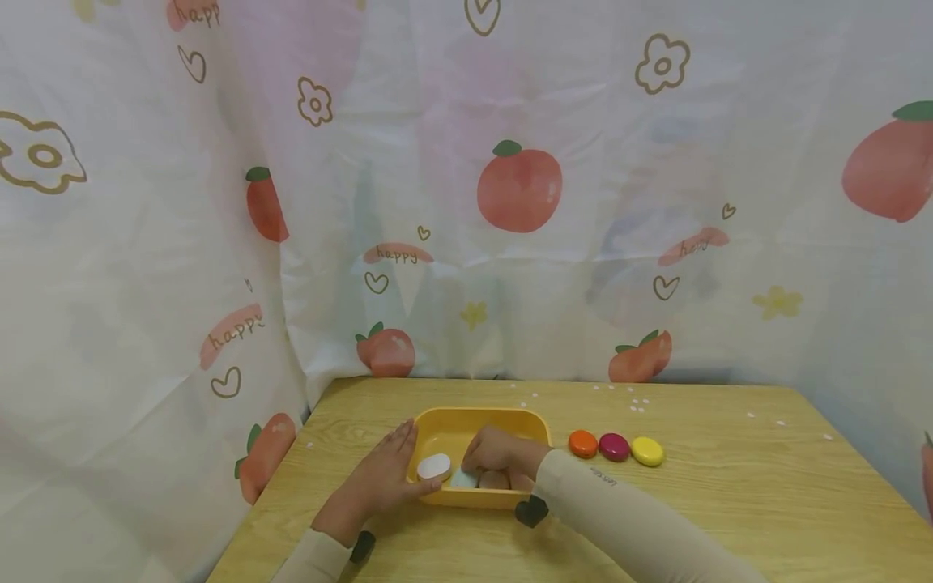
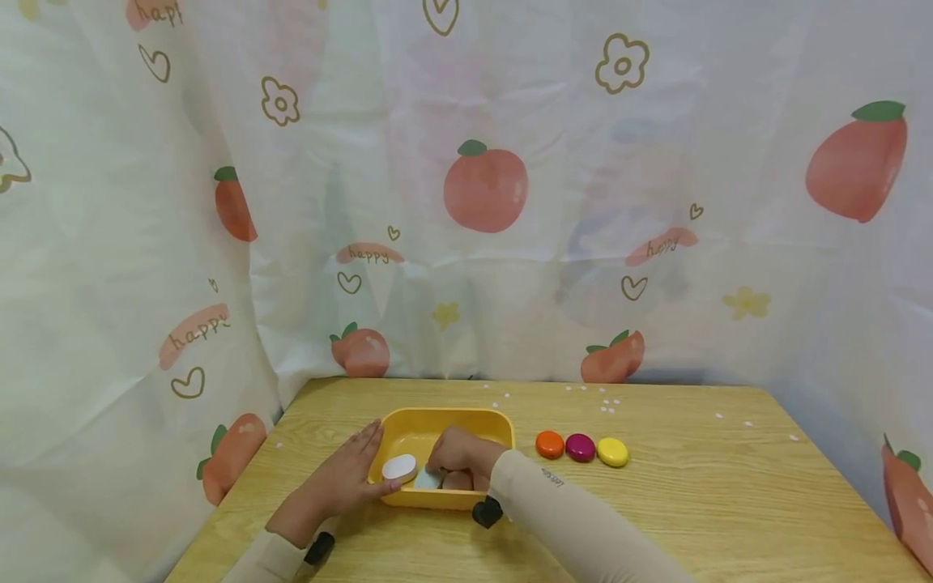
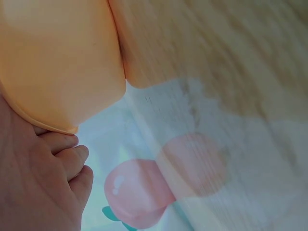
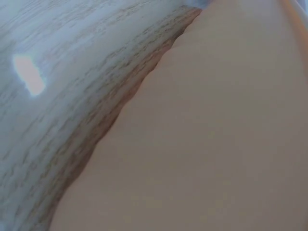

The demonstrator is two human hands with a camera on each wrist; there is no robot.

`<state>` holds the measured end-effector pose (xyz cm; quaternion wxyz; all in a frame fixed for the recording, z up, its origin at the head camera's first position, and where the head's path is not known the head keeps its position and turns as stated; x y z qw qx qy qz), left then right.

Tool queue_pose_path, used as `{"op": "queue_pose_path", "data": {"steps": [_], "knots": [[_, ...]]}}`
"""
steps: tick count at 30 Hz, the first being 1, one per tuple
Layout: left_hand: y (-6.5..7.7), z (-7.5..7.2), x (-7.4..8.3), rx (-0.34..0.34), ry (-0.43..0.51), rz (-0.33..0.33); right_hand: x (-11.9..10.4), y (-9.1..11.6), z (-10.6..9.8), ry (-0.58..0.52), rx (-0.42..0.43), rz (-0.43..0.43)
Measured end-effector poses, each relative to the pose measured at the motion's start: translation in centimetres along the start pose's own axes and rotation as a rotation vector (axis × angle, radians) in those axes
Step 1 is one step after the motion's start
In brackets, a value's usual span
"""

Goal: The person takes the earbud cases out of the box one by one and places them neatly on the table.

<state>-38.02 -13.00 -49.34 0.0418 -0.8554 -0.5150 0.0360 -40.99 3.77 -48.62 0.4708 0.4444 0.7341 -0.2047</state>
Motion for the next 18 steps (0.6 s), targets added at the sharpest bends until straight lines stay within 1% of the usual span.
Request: {"op": "queue_pose_path", "data": {"steps": [6,12,16,18], "knots": [[0.07,-0.23,0.19,0.002,0.001,0.008,-0.01,0.12,0.33,0.006,-0.004,0.016],[0.09,-0.19,0.05,-0.004,0.011,-0.004,-0.26,0.39,0.66,-0.024,-0.03,0.029],[-0.01,-0.14,-0.02,-0.003,0.013,-0.005,-0.34,0.52,0.7,-0.029,-0.035,0.036],[-0.01,-0.08,-0.03,-0.003,0.016,-0.004,-0.37,0.58,0.73,-0.051,-0.035,0.041]]}}
Point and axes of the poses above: each hand's wrist, its own y-axis away from the middle knuckle, its own z-axis out of the palm, x = y × z, the point moved 8 cm from there along -y, towards the middle knuckle, and after that the axes turned 13 degrees about -y, right-handed, at the moved point
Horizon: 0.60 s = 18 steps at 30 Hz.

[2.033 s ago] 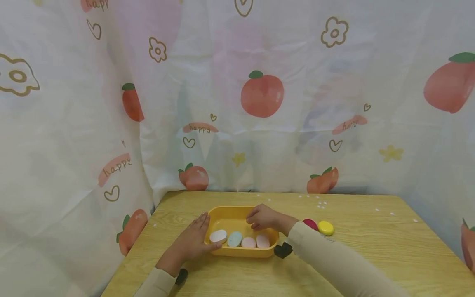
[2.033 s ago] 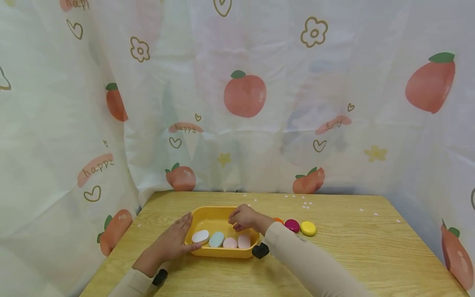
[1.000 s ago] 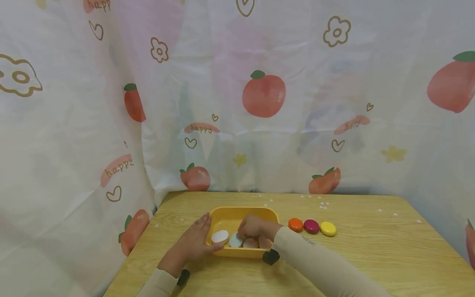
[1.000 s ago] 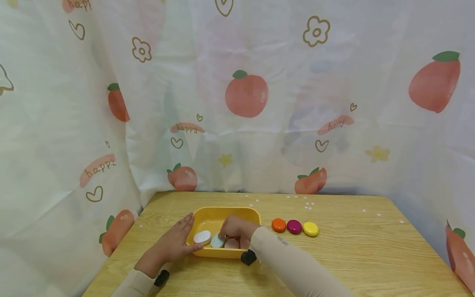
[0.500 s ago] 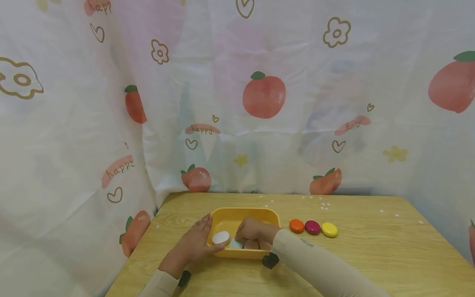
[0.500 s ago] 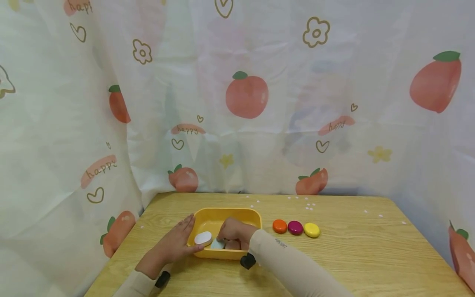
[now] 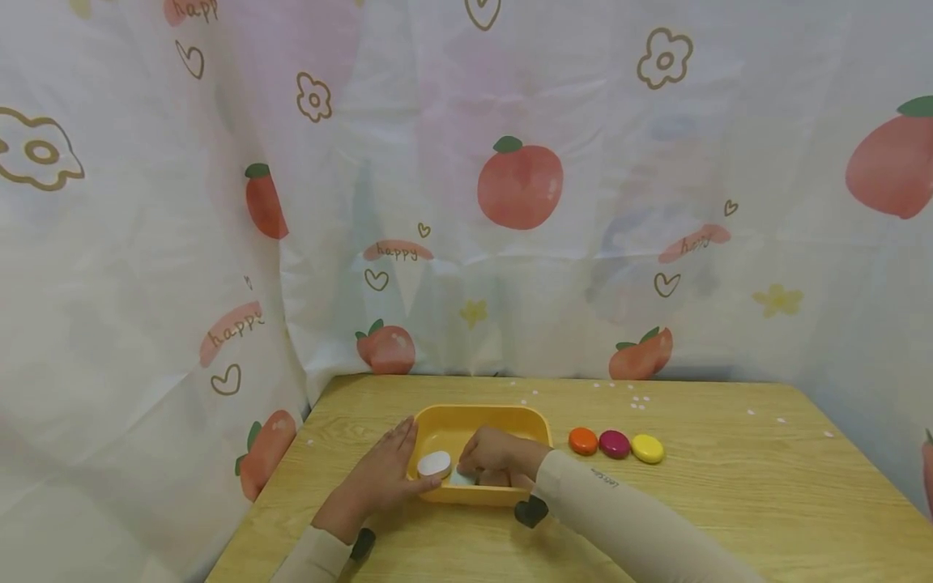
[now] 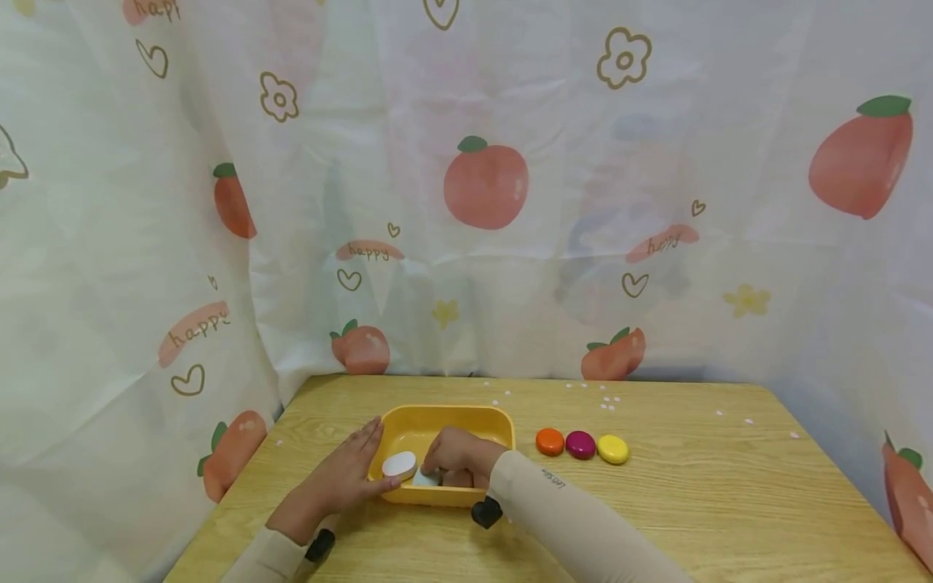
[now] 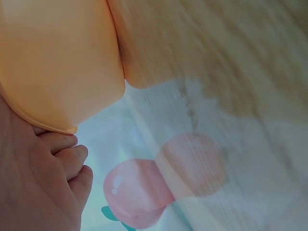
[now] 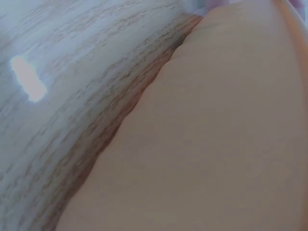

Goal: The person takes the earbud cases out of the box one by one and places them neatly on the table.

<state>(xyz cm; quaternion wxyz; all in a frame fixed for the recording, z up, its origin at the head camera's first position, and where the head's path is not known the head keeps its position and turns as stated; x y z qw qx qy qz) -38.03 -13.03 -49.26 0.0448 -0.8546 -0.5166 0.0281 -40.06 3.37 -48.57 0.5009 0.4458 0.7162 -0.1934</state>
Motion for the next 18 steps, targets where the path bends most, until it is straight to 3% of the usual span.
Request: {"op": "queue_pose_path", "data": {"steps": [7,15,18], "knots": [[0.02,0.04,-0.01,-0.001,-0.001,0.001,-0.02,0.25,0.03,-0.061,0.016,0.015],[0.13,-0.01,0.03,-0.008,0.003,-0.002,0.66,0.59,0.46,-0.312,0.023,0.072],[0.09,0.02,0.0,-0.006,0.006,-0.004,0.46,0.62,0.45,-0.307,0.023,0.055]]}}
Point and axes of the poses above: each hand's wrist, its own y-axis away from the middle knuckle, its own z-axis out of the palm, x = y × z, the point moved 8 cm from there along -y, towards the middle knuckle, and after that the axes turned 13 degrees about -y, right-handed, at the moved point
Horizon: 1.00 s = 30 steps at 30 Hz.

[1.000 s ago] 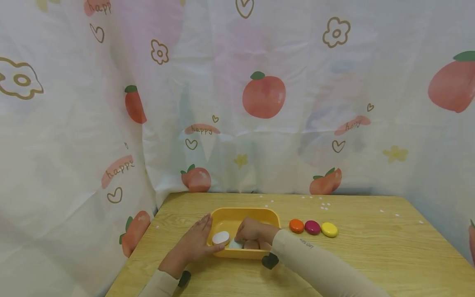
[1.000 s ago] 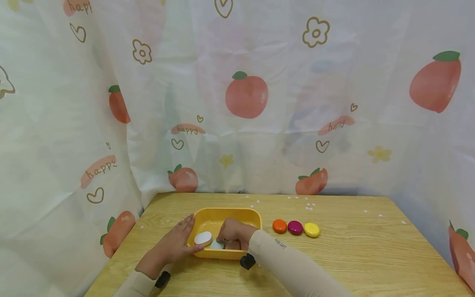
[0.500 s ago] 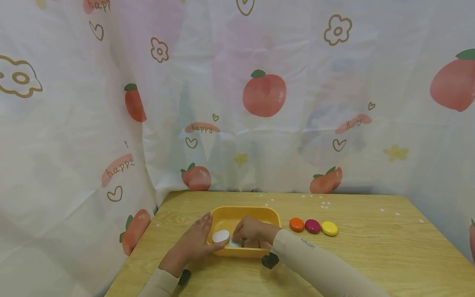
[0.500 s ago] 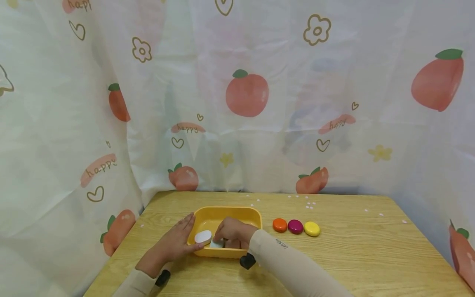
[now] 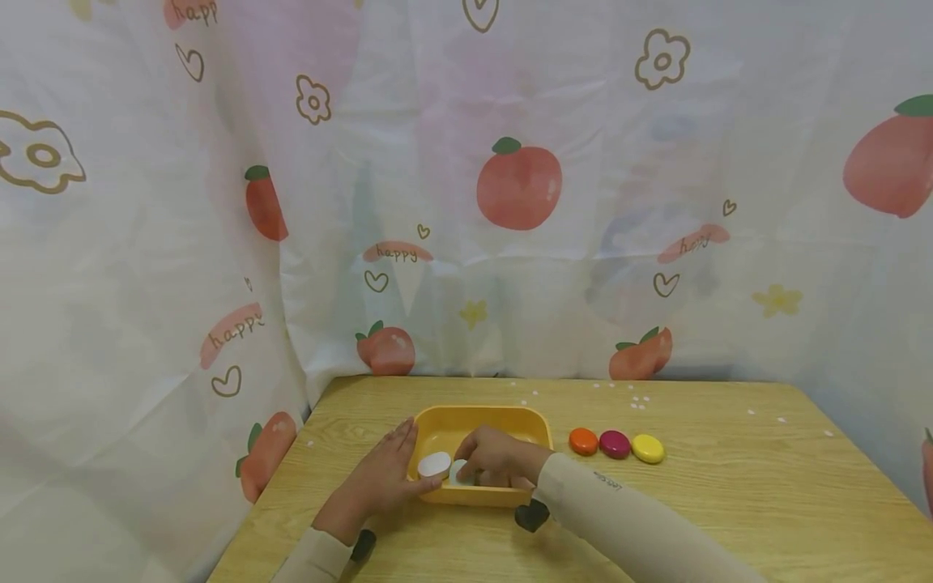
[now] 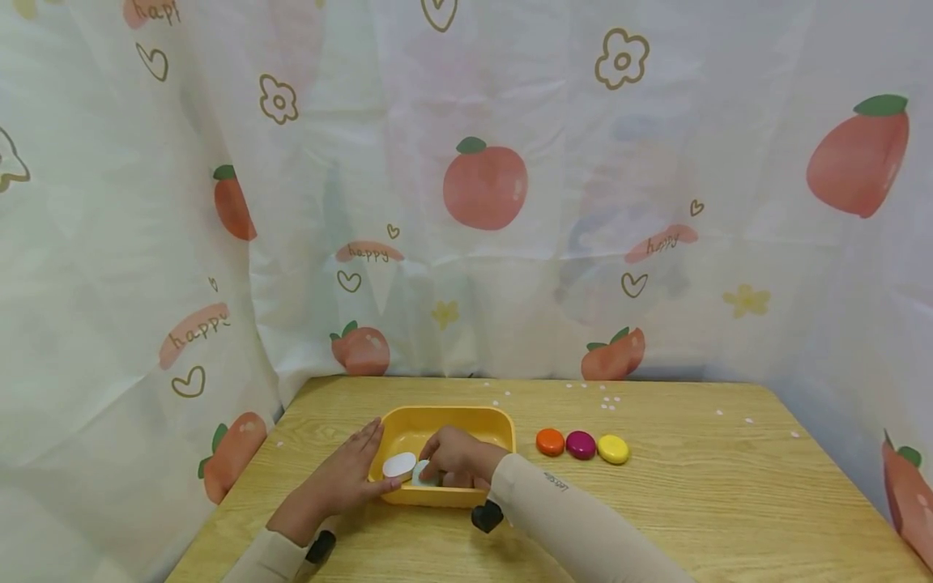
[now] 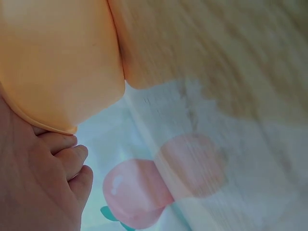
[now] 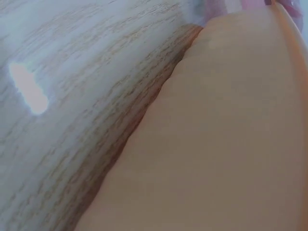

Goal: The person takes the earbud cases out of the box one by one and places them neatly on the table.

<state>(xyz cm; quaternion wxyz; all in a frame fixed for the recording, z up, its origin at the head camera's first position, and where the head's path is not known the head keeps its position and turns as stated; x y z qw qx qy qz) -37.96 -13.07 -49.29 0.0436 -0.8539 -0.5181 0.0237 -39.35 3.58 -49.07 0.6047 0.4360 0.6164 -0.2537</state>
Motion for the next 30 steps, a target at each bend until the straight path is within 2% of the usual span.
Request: {"op": "queue_pose_path", "data": {"steps": [6,12,19,24,30], "knots": [[-0.1,0.1,-0.1,-0.006,0.004,-0.005,-0.3,-0.1,-0.3,0.061,0.008,-0.015],[-0.1,0.2,-0.1,-0.017,0.004,-0.006,-0.9,-0.3,-0.8,0.134,0.014,-0.069],[0.0,0.1,0.0,-0.021,0.006,-0.008,-0.8,-0.6,-1.5,0.052,0.049,-0.063],[0.0,0.0,0.0,-0.018,0.008,-0.006,-0.6,-0.8,-2.0,0.056,0.081,-0.07],[0.1,0.1,0.0,-0.02,0.015,-0.013,-0.2,-0.9,-2.1,-0.008,0.069,-0.075]]}}
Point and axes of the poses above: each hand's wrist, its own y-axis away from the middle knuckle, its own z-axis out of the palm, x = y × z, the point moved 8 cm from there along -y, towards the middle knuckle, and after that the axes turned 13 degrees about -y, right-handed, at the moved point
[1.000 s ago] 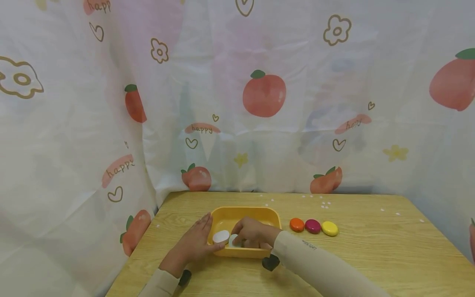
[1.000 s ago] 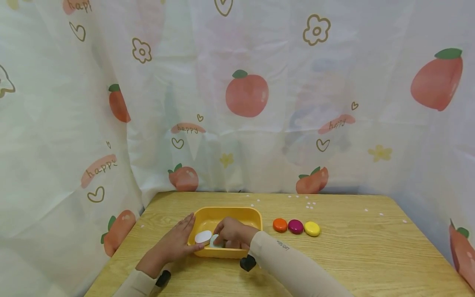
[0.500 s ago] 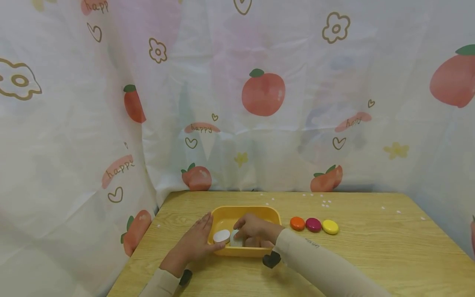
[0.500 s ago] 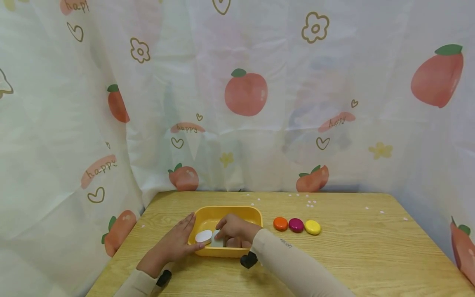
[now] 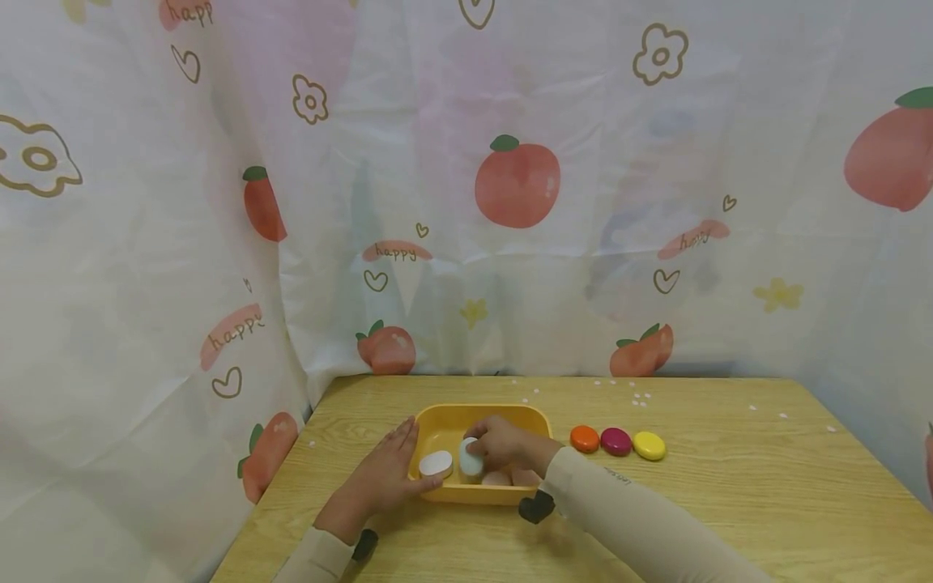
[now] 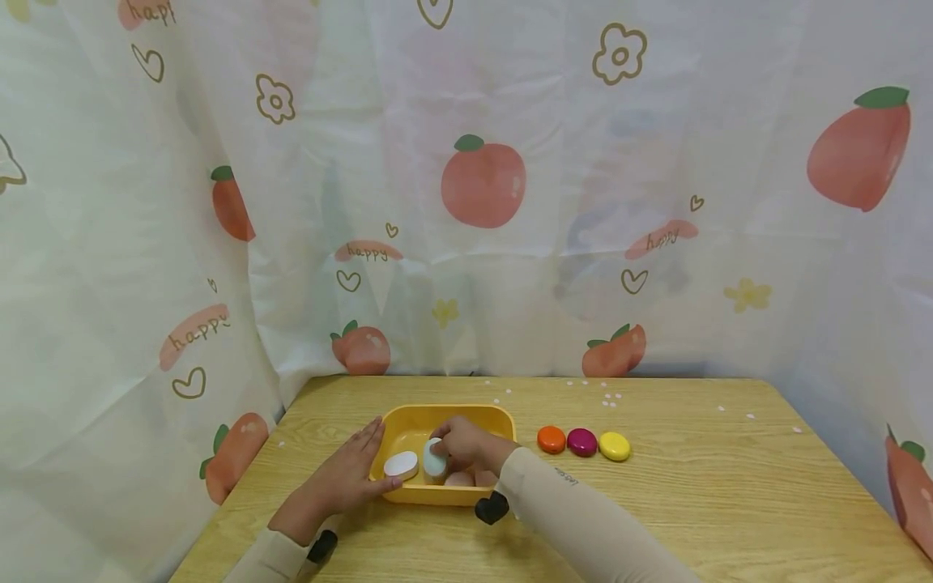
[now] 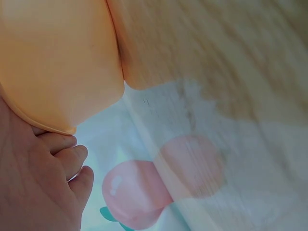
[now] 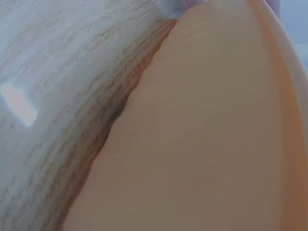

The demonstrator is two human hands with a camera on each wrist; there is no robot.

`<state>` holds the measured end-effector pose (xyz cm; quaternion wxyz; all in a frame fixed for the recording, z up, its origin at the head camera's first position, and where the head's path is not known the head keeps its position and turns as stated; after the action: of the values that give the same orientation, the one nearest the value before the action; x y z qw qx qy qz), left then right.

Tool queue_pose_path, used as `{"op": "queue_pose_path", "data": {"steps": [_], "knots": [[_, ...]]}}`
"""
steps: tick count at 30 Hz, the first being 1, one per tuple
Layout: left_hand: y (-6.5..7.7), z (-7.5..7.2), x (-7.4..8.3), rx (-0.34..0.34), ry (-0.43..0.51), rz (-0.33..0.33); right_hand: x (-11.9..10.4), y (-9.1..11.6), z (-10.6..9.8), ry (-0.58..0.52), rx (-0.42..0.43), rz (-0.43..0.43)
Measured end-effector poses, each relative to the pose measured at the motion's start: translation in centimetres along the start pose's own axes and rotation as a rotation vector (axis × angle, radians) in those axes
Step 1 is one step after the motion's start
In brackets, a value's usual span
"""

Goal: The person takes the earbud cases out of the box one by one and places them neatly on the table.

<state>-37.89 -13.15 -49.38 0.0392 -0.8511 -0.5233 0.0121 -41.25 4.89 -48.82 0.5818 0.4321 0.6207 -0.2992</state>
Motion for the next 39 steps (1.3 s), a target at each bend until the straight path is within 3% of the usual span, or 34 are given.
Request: {"op": "queue_pose_path", "data": {"steps": [8,16,28,34,39], "knots": [[0.0,-0.1,0.1,0.006,0.006,-0.003,-0.1,0.1,-0.9,-0.089,-0.01,0.044],[0.0,0.0,0.0,0.011,0.004,-0.012,-0.6,0.3,-2.0,0.039,-0.053,0.03],[0.0,-0.1,0.1,0.012,0.002,-0.001,0.5,0.9,-3.2,-0.113,-0.069,0.141],[0.1,-0.3,0.2,0.016,0.006,-0.008,0.5,1.0,-3.8,-0.12,-0.065,0.132],[0.1,-0.3,0.2,0.022,0.008,-0.008,-0.1,1.5,-4.3,-0.065,-0.055,0.119]]}}
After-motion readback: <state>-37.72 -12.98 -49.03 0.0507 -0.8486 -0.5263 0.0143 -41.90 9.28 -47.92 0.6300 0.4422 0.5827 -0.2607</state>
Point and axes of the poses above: each hand's wrist, its own y-axis away from the middle knuckle, its own z-axis out of the palm, x = y × z, the point moved 8 cm from there along -y, towards the middle knuckle, and after that the axes turned 13 degrees about -y, right-handed, at the moved point
